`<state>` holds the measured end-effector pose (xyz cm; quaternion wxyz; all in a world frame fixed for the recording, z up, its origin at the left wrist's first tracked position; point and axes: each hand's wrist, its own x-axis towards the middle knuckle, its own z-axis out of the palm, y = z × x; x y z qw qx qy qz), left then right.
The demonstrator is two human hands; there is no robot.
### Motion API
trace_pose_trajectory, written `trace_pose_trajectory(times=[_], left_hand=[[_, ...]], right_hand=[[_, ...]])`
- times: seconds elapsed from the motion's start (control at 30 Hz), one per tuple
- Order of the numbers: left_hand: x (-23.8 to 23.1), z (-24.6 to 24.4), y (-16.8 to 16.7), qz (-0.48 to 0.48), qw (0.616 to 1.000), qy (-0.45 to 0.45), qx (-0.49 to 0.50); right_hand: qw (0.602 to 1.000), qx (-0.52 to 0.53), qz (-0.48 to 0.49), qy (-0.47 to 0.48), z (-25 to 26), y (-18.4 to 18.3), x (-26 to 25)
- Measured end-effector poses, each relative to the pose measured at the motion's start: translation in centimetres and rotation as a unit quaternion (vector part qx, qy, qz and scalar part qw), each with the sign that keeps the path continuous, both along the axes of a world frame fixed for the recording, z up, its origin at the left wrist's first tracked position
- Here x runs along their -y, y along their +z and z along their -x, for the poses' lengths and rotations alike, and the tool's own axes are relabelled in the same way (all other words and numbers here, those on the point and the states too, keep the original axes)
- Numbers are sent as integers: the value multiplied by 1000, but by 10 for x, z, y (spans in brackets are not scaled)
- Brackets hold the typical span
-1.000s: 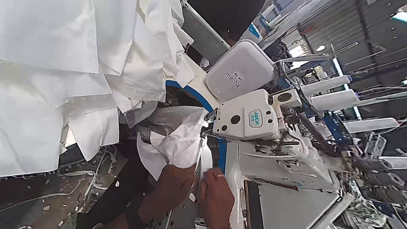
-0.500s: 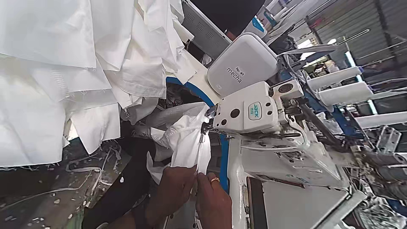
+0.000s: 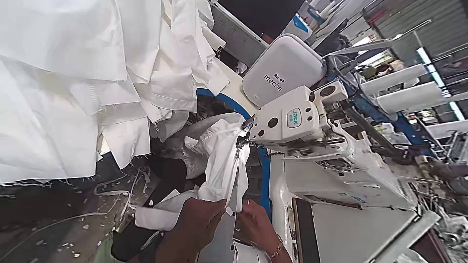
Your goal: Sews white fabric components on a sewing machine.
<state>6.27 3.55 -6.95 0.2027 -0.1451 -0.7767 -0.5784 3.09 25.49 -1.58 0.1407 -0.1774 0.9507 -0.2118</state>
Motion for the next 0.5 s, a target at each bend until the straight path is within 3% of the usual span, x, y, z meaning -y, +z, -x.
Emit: trace_pose_trajectory(times=[0.07,0.13,0.23,0.37,0.5], left_hand=[[-6,8,-2,-20,1000,14,6],[-15,14,-5,-55,998,24,13],[-21,33,-3,-60,997,36,13],[-14,34,2,-18,999,21,23],[-11,37,4,-8,999,19,35]], right_hand=[[993,-85,15,76,-9,31,18],[992,-114,0,47,-27,47,43],[989,-138,-29,-31,-29,33,57],[985,-162,-52,-14,-14,44,59],[983,-176,-41,-17,-6,28,58]])
